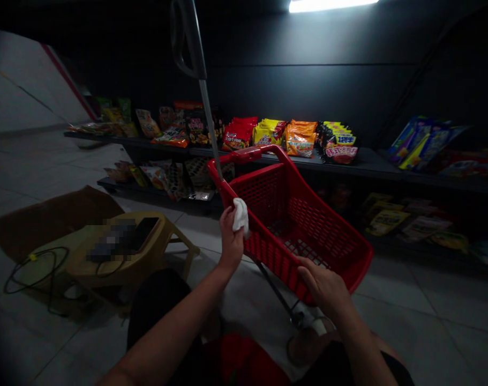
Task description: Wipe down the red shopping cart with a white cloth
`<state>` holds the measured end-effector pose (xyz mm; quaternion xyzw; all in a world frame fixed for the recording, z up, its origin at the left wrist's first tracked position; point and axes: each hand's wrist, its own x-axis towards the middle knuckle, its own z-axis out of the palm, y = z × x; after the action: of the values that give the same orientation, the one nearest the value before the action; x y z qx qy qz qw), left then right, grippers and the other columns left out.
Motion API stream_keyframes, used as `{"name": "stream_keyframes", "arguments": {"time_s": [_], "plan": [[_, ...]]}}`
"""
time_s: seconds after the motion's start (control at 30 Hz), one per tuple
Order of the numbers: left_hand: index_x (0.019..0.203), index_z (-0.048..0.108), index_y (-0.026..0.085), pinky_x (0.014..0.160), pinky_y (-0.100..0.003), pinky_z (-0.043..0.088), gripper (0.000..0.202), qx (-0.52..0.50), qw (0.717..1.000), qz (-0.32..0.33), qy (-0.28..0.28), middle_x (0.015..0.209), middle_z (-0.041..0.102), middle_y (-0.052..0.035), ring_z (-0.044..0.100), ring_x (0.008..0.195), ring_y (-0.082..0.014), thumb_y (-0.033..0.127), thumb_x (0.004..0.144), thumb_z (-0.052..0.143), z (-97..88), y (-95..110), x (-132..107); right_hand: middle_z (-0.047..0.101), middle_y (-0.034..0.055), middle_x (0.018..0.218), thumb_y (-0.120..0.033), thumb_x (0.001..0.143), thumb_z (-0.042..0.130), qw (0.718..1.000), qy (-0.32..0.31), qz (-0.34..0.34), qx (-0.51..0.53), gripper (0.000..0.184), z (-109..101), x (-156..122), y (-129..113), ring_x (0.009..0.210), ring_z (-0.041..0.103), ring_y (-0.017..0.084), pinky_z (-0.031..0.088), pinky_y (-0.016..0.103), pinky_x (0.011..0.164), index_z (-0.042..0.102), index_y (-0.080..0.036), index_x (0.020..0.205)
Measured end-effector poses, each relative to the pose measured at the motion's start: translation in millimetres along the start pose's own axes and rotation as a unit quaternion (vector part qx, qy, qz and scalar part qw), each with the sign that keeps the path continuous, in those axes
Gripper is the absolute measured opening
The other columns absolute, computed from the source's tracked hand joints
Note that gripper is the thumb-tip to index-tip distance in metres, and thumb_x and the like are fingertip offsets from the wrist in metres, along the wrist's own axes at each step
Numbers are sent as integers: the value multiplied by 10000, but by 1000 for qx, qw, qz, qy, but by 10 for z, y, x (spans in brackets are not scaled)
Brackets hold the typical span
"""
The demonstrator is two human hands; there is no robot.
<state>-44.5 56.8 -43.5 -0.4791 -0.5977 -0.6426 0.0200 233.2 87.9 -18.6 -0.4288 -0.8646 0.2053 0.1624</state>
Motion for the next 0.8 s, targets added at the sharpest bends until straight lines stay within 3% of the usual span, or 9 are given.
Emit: {"name": "stream_keyframes", "arguments": {"time_s": [0.1,0.2,0.27,0.37,0.47,0.57,0.63,0.7,0.8], "plan": [[1436,461,254,1234,-505,168,495,63,991,79,-92,1563,369,-72,172,1511,-259,179,947,461,123,118,115,743,40,1121,-522,1002,293,986,127,10,103,477,31,-47,-6,1022,706,220,536,330,862,602,-270,1265],[1394,516,236,1242,-550,122,463,90,966,137,-200,1485,501,-53,86,1531,-266,165,940,461,405,304,-340,741,77,1095,-493,1021,252,942,287,45,166,503,42,-47,-63,995,699,211,531,334,874,630,-210,1196],[1372,542,237,1252,-518,142,451,92,951,175,-236,1468,524,-38,94,1532,-254,166,935,460,559,426,-758,712,93,1161,-488,1023,253,928,330,50,168,509,22,-22,-80,1049,672,214,514,344,914,659,-198,1119],[1406,517,270,1265,-483,109,484,110,921,255,-273,1492,504,-2,91,1536,-238,162,940,442,594,488,-1024,658,82,1252,-496,1022,263,937,310,36,155,509,-21,21,-18,1150,617,212,464,356,999,685,-210,1025],[1430,481,304,1264,-460,107,495,126,881,340,-303,1491,507,9,172,1522,-202,165,957,428,382,319,-663,660,62,1245,-527,1015,248,952,265,49,146,536,-43,52,104,1159,606,211,455,355,1002,692,-229,974],[1395,509,256,1251,-489,156,478,193,920,244,-239,1484,512,-33,174,1522,-219,126,942,435,109,71,-90,691,51,1199,-561,1007,234,960,226,73,146,551,-31,74,168,1113,629,213,466,356,973,684,-243,1005],[1359,536,234,1241,-520,173,453,217,937,187,-199,1483,508,-54,160,1523,-238,115,929,458,32,11,103,720,54,1127,-565,1006,228,960,220,80,153,548,-12,85,147,1066,650,214,472,358,957,664,-242,1083],[1330,556,230,1235,-548,168,424,207,946,167,-185,1474,514,-59,145,1524,-256,131,923,489,82,80,15,737,55,1071,-552,1011,227,959,219,87,159,535,8,93,90,1032,665,214,481,352,936,637,-238,1151],[1326,565,255,1250,-528,150,420,147,937,209,-237,1428,564,-22,164,1520,-238,139,930,489,305,345,-525,737,46,1071,-524,1014,244,965,191,99,151,499,21,91,4,1006,677,210,496,339,903,630,-243,1159]]}}
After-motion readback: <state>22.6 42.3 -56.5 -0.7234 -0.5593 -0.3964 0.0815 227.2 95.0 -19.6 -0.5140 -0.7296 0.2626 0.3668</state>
